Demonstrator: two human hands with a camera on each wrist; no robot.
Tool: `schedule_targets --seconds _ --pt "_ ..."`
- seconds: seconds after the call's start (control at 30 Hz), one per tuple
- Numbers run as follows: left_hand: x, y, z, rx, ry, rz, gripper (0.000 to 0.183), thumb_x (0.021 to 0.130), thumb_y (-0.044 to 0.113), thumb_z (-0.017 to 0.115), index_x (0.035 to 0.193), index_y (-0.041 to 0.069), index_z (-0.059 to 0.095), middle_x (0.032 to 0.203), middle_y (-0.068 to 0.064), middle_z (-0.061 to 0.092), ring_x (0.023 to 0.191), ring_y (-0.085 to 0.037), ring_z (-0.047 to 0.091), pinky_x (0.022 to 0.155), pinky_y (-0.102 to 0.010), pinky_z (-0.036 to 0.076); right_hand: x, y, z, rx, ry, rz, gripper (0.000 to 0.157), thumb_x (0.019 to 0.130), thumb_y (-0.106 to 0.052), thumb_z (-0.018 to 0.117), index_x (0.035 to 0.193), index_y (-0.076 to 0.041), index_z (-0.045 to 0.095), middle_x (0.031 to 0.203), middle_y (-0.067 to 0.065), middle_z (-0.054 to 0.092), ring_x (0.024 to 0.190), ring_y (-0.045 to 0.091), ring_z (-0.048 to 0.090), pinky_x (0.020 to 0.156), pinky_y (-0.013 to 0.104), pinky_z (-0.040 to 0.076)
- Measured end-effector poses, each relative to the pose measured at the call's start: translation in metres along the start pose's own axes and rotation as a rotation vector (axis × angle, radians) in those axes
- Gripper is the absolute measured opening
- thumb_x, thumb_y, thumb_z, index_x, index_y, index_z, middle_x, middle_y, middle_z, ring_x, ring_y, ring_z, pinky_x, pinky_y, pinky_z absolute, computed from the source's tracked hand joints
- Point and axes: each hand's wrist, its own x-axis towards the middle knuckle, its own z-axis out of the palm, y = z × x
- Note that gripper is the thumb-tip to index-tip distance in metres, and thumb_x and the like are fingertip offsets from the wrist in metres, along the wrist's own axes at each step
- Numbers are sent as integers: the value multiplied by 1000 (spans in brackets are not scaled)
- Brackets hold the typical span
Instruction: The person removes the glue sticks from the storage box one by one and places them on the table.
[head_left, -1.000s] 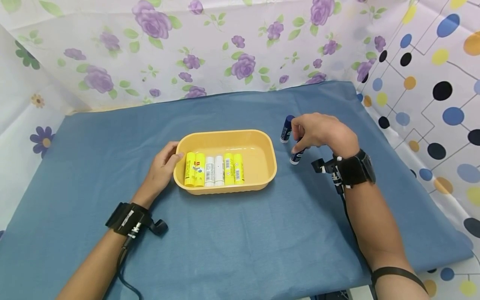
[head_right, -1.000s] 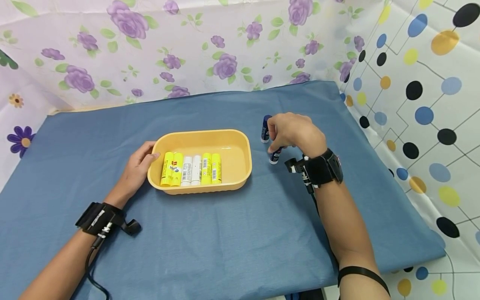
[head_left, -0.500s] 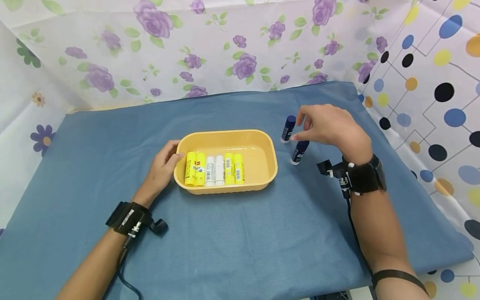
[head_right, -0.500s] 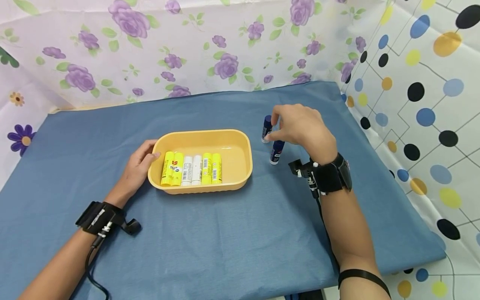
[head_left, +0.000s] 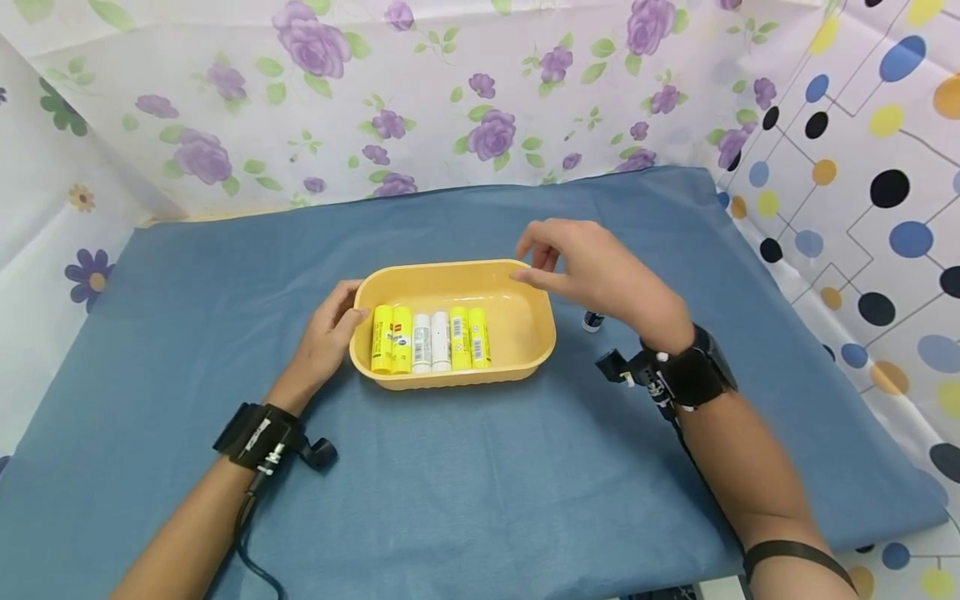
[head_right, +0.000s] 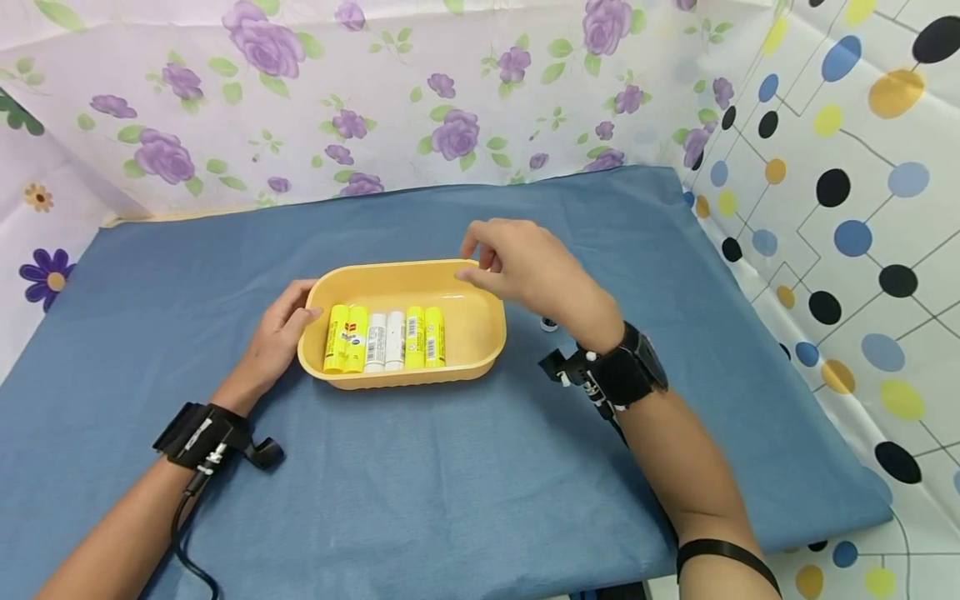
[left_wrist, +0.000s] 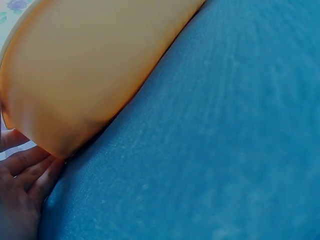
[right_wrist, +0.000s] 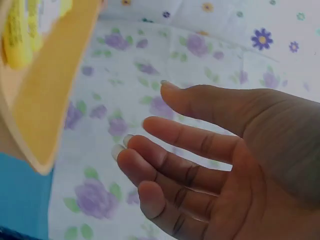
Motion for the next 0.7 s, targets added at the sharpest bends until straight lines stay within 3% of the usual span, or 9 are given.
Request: schedule_targets --seconds 0.43,0.7 --pt "0 -1 -1 -8 3 7 37 108 15 43 143 7 50 137 -14 57 117 -24 56 90 -19 45 26 -9 55 -1 -157 -8 43 99 -32 68 133 -8 62 98 4 63 85 19 58 74 31 49" --pt "1 -3 0 -16 -4 15 37 108 14 43 144 7 50 138 -15 57 118 -26 56 91 -20 44 32 -9 79 -28 -174 55 48 101 -32 64 141 -9 55 88 3 60 77 18 56 67 31 45"
